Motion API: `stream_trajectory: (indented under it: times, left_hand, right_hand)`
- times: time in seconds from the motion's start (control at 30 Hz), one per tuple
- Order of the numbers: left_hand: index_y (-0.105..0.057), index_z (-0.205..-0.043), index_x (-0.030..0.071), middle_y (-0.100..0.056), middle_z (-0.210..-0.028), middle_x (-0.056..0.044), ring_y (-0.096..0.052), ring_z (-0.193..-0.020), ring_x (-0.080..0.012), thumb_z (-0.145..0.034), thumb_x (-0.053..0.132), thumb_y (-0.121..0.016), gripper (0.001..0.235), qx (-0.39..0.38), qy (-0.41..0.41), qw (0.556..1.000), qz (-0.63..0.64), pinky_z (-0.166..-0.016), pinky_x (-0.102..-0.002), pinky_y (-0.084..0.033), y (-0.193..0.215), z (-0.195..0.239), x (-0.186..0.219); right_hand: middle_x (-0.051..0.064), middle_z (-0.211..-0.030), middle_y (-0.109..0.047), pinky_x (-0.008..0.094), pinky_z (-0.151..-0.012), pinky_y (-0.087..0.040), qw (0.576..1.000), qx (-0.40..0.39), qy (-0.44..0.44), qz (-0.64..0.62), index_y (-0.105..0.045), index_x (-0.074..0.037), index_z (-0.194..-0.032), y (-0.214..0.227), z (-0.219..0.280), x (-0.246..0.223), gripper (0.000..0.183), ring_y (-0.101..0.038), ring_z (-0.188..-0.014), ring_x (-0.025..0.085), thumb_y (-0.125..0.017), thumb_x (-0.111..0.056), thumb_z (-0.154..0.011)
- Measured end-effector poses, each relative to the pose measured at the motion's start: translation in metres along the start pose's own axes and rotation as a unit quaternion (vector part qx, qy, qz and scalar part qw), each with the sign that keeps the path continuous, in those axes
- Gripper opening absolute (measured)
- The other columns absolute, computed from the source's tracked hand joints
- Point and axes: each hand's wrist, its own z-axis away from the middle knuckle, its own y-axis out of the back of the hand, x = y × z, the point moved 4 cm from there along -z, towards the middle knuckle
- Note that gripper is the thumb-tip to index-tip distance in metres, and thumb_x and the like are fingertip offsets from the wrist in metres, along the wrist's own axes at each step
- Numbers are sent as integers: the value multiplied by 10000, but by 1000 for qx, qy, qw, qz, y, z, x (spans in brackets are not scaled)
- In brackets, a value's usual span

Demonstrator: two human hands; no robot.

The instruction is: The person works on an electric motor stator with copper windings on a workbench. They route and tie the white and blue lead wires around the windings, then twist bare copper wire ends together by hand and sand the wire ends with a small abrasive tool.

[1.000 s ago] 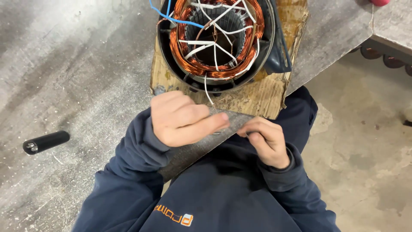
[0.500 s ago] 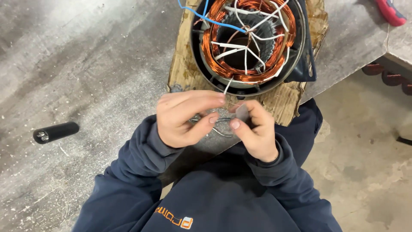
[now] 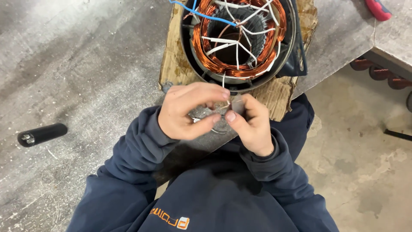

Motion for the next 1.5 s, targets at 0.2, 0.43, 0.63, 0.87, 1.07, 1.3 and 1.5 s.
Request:
stream_trajectory:
  times: [0.2, 0.43, 0.63, 0.87, 1.07, 1.3, 1.5]
  left_hand:
    - [-680, -1137, 67, -732, -1207, -97, -771, -948, -203, -919, -41, -729, 248, 22, -7, 999, -37, -804, -289, -617, -4, -2, -15]
    - [-734, -1075, 86, -741, -1134, -57, -762, -903, -228, -868, 5, -795, 231, -3, -83, 994, -76, -761, -307, -612, -3, -13, -13]
    - [-756, -1076, 111, -757, -1142, -5, -759, -828, -189, -874, 58, -834, 223, -34, -105, 988, -110, -672, -265, -583, -1, -18, -19]
    - [-756, -1092, 131, -746, -1175, 22, -764, -884, -163, -910, 83, -820, 199, -21, -116, 986, -116, -713, -247, -600, -2, -16, -20]
    - [-765, -1053, 140, -757, -1142, 35, -745, -814, -134, -894, 123, -835, 174, -30, -120, 982, -140, -624, -248, -551, 0, -18, -17]
    - [-754, -1080, 145, -748, -1175, 45, -745, -860, -133, -948, 151, -824, 149, -38, -129, 983, -128, -671, -250, -569, 2, -17, -20]
    - [-753, -1088, 148, -749, -1180, 46, -743, -847, -144, -962, 176, -826, 149, -37, -134, 983, -124, -682, -259, -572, 1, -15, -23]
  right_hand:
    - [-50, -862, -596, 217, -705, -398, 999, -27, 17, 13, -609, -30, -992, -7, -6, -18, 285, -483, -790, 26, -696, -301, -1002]
    - [-68, -828, -512, 214, -672, -354, 999, 14, 40, -13, -548, -45, -938, -8, -3, -8, 333, -409, -768, 23, -723, -314, -1025]
    - [-52, -748, -563, 230, -614, -390, 992, 41, 81, 86, -580, -24, -888, -11, -7, -27, 332, -447, -708, 27, -700, -304, -1020]
    - [-21, -669, -551, 249, -575, -386, 976, 74, 134, 153, -537, -29, -808, -4, -2, -17, 416, -454, -632, 41, -713, -339, -1022]
    - [23, -692, -566, 258, -536, -410, 920, 82, 262, 280, -560, -39, -834, 4, 9, -25, 425, -550, -585, 156, -755, -397, -953]
    - [40, -652, -582, 298, -525, -427, 912, -4, 347, 220, -590, -47, -821, 29, 21, -13, 403, -545, -516, 166, -800, -378, -915]
    - [51, -695, -582, 274, -516, -434, 895, 75, 299, 322, -579, -45, -852, 26, 1, -16, 555, -574, -575, 182, -818, -546, -845]
